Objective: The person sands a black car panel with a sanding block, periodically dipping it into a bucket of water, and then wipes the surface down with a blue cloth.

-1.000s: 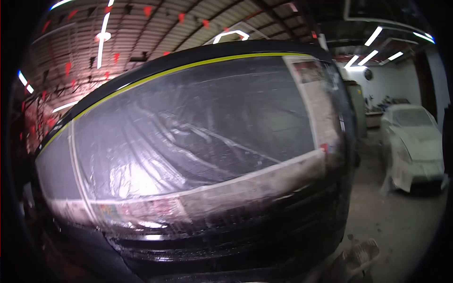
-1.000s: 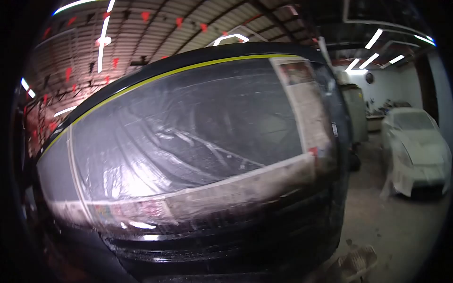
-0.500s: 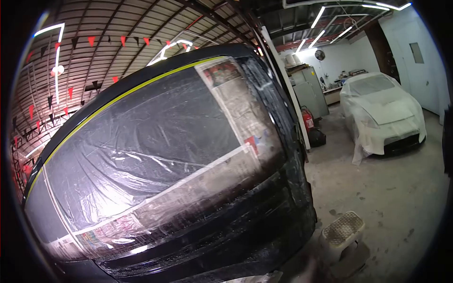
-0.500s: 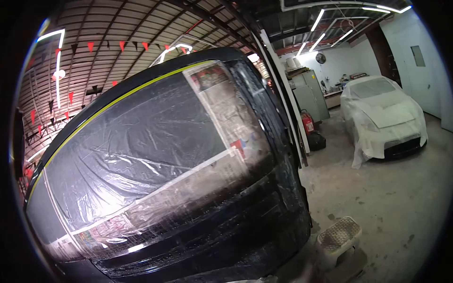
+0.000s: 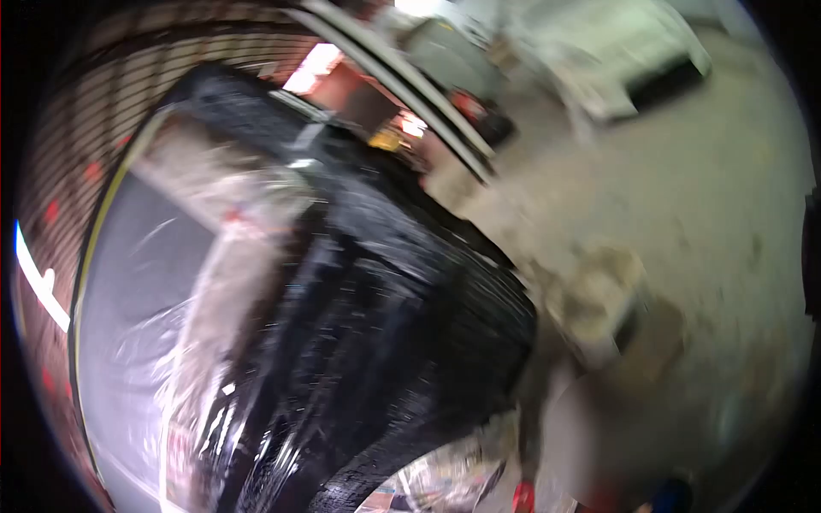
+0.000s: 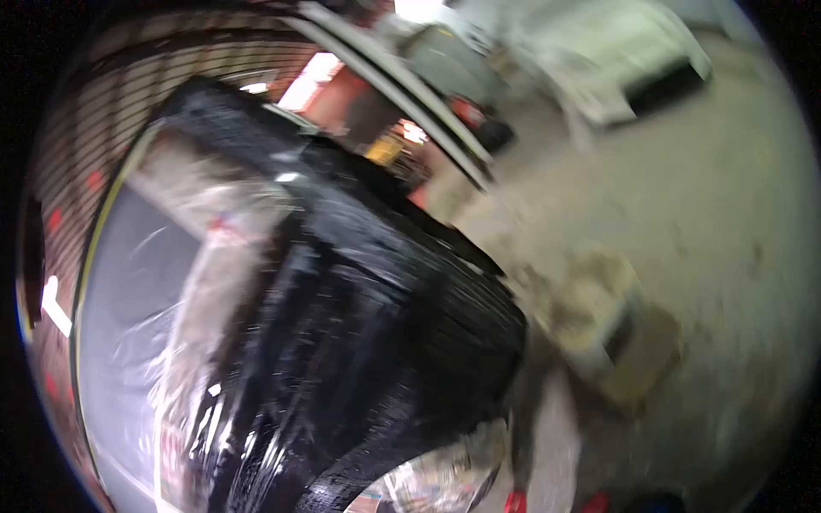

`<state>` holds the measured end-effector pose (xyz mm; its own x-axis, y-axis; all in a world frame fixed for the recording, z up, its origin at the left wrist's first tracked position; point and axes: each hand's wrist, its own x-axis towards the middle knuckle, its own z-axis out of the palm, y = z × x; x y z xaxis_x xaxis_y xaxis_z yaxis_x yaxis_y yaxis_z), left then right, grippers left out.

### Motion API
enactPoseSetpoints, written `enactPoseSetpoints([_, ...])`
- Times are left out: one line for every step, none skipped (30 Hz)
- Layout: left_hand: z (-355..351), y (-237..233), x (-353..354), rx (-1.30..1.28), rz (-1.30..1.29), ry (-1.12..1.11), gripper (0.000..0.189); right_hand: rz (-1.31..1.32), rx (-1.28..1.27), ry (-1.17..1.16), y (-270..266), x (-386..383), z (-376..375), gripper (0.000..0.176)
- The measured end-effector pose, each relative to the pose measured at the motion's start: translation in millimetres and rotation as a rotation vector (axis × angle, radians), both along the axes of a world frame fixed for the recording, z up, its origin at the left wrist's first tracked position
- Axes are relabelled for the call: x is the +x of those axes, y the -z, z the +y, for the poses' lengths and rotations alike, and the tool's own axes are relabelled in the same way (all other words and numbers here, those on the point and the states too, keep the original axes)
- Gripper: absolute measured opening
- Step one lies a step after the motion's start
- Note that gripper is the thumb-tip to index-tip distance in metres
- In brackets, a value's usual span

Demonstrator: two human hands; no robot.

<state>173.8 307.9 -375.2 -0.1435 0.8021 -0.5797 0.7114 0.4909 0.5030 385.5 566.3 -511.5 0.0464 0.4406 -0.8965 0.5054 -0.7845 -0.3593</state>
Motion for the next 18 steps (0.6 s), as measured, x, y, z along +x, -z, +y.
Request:
enactPoseSetpoints([-14.4, 6.9, -1.4, -0.035, 0.085, 0.024, 0.02, -0.155, 0.106, -0.165, 48.2, 12.2, 0.9, 0.049])
enactPoseSetpoints([-31.0, 12.7, -3.3, -0.101, 0.217, 0.052, 0.016, -0.297, 0.179, -0.289, 91.3, 25.7, -4.0, 0.05])
enactPoseSetpoints([-30.7, -3.6, -20.7, 0.329, 0.16, 0.135, 0.016, -0.39, 0.218, -0.365, 119.7, 37.8, -8.5, 0.052])
enactPoseSetpoints([-15.4, -25.4, -30.1, -0.052, -0.37, -0.219, 0.013, -0.453, 0.392, -0.323, 178.7, 64.0, -17.6, 0.057])
enactPoseSetpoints([-1.6, -33.3, -34.1, -0.076, -0.278, -0.16, 0.012, -0.453, 0.399, -0.172, 169.0, 62.2, -8.0, 0.059])
enactPoseSetpoints([-1.2, -23.4, -33.1, 0.013, -0.257, -0.264, 0.012, -0.576, 0.578, -0.357, 180.3, 70.6, -9.5, 0.064])
enactPoseSetpoints([-9.1, -12.9, -39.3, 0.017, -0.248, -0.27, 0.013, -0.642, 0.616, -0.501, 184.8, 74.1, -10.3, 0.067])
enactPoseSetpoints([6.4, -20.1, -49.7, -0.218, -0.285, -0.228, 0.021, -0.666, 0.619, -0.535, 192.0, 78.7, -12.2, 0.068])
enactPoseSetpoints([6.3, -12.2, -56.5, -0.282, -0.219, -0.172, 0.022, -0.673, 0.627, -0.544, 211.1, 86.0, -21.1, 0.069])
enactPoseSetpoints([3.9, -4.1, -62.3, -0.298, -0.21, -0.187, 0.024, -0.688, 0.713, -0.601, 249.0, 106.4, -33.6, 0.065])
enactPoseSetpoints([0.9, 5.6, -67.2, -0.302, -0.197, -0.195, 0.025, -0.648, 0.637, -0.483, 256.7, 104.5, -39.4, 0.06])
enactPoseSetpoints([-4.7, 13.8, -69.6, -0.331, -0.188, -0.194, 0.025, -0.612, 0.564, -0.359, 259.4, 106.0, -34.2, 0.056])
enactPoseSetpoints([-10.7, 18.9, -72.4, -0.318, -0.179, -0.246, 0.027, -0.607, 0.534, -0.356, 259.8, 108.7, -34.2, 0.056])
enactPoseSetpoints([-15.6, 19.5, -75.5, -0.3, -0.176, -0.295, 0.028, -0.515, 0.399, -0.076, 257.1, 115.8, -31.8, 0.052])
enactPoseSetpoints([-18.6, 15.1, -77.6, -0.311, -0.186, -0.284, 0.028, -0.429, 0.276, 0.2, 254.8, 129.6, -32.2, 0.05])
enactPoseSetpoints([-18.6, 10.9, -79.5, -0.362, -0.198, -0.29, 0.029, -0.057, 0.106, 0.743, 258.5, 148.1, -38.1, 0.048])
enactPoseSetpoints([-15.5, 6.6, -82.7, -0.401, -0.208, -0.298, 0.03, -0.057, 0.13, 0.742, 256.3, 164.1, -41.1, 0.048])
enactPoseSetpoints([-13.4, 2.1, -85.5, -0.377, -0.218, -0.296, 0.03, -0.127, 0.188, 0.549, 252.3, 179.9, -44.3, 0.046])
